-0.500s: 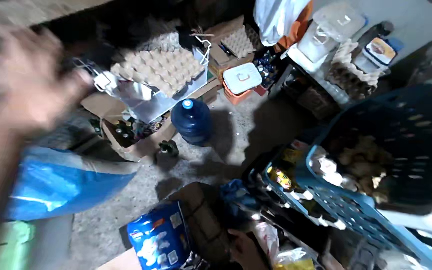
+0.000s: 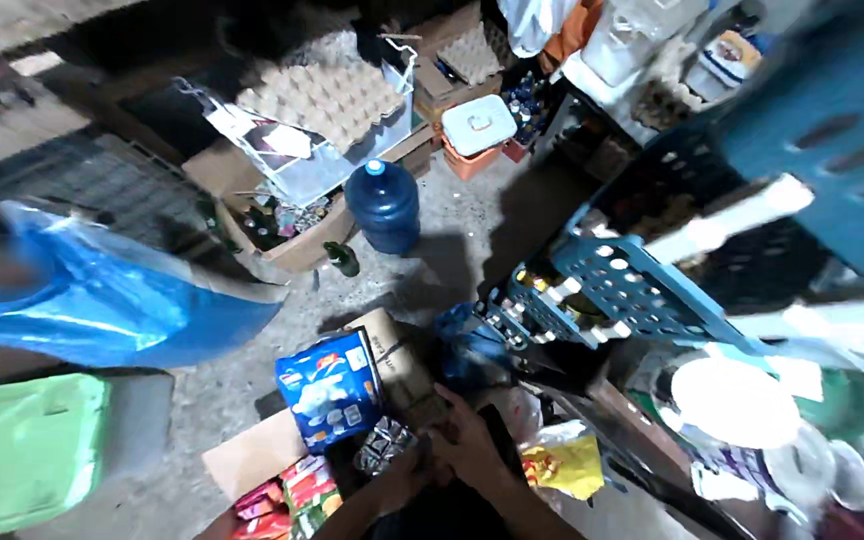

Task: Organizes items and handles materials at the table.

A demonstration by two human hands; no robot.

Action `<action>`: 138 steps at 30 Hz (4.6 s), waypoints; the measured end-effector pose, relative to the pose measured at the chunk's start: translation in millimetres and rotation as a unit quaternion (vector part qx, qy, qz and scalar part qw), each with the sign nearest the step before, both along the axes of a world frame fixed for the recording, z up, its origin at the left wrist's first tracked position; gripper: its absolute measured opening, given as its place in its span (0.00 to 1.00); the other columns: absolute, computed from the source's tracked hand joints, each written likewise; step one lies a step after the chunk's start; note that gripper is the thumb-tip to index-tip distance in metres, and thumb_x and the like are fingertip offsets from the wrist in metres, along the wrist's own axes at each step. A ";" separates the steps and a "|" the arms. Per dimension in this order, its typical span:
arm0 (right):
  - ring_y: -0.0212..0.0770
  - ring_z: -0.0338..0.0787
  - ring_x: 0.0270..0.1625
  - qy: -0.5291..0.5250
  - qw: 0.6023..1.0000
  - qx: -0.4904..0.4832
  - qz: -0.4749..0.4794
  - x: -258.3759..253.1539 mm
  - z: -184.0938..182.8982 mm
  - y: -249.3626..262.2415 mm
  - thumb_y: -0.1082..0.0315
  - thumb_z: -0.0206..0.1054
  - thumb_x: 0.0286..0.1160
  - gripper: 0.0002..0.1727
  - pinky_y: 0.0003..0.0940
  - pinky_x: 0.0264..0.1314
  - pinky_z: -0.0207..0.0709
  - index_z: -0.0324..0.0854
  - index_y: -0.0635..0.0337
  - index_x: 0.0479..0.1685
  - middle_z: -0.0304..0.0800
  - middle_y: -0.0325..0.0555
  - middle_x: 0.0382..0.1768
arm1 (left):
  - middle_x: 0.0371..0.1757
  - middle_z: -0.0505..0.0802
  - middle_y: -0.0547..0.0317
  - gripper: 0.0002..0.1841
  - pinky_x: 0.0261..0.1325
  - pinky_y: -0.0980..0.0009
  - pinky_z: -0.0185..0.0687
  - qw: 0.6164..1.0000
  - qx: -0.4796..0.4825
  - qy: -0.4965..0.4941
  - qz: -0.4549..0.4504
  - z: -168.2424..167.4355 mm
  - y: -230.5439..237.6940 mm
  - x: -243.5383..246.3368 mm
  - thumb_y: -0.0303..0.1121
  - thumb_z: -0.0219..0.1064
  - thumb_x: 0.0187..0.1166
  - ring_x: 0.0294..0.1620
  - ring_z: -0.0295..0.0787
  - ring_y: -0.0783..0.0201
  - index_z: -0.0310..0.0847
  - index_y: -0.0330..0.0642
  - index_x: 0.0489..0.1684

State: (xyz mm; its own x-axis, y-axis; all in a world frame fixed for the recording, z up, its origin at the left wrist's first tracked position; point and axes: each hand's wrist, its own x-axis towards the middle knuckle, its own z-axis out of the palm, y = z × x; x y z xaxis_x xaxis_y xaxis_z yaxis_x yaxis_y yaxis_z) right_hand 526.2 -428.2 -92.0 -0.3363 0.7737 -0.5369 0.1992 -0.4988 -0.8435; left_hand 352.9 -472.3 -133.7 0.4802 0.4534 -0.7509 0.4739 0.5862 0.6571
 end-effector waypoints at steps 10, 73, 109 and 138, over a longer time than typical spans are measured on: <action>0.58 0.75 0.83 -0.198 0.970 -0.065 0.128 123.5 -26.7 -179.4 0.58 0.68 0.82 0.33 0.56 0.87 0.64 0.70 0.61 0.85 0.76 0.61 0.80 | 0.48 0.90 0.34 0.23 0.53 0.47 0.83 0.973 -0.003 0.229 0.036 -7.0 -127.8 -32.7 0.41 0.56 0.92 0.43 0.88 0.49 0.77 0.25 0.66; 0.49 0.89 0.67 -0.103 0.861 -0.123 -0.482 751.4 -33.4 -657.5 0.67 0.59 0.88 0.20 0.45 0.75 0.79 0.78 0.68 0.72 0.86 0.59 0.69 | 0.37 0.91 0.63 0.22 0.49 0.68 0.84 0.898 0.166 -0.096 -0.396 90.2 -354.1 808.5 0.38 0.44 0.93 0.35 0.86 0.71 0.81 0.41 0.70; 0.33 0.93 0.43 -0.179 0.905 0.110 -0.371 1005.1 33.0 -406.1 0.73 0.73 0.69 0.17 0.28 0.50 0.88 0.87 0.73 0.56 0.93 0.53 0.47 | 0.62 0.89 0.43 0.18 0.63 0.67 0.83 0.949 0.147 -0.221 -0.168 67.2 -209.7 984.7 0.32 0.60 0.87 0.54 0.89 0.64 0.79 0.31 0.70; 0.62 0.90 0.62 -0.301 0.813 0.387 0.315 1075.6 21.3 1.2 0.68 0.67 0.80 0.14 0.56 0.67 0.83 0.89 0.70 0.53 0.88 0.65 0.60 | 0.74 0.82 0.34 0.19 0.81 0.41 0.66 0.810 0.325 0.428 0.235 83.9 -117.2 975.1 0.26 0.61 0.84 0.79 0.74 0.35 0.79 0.35 0.72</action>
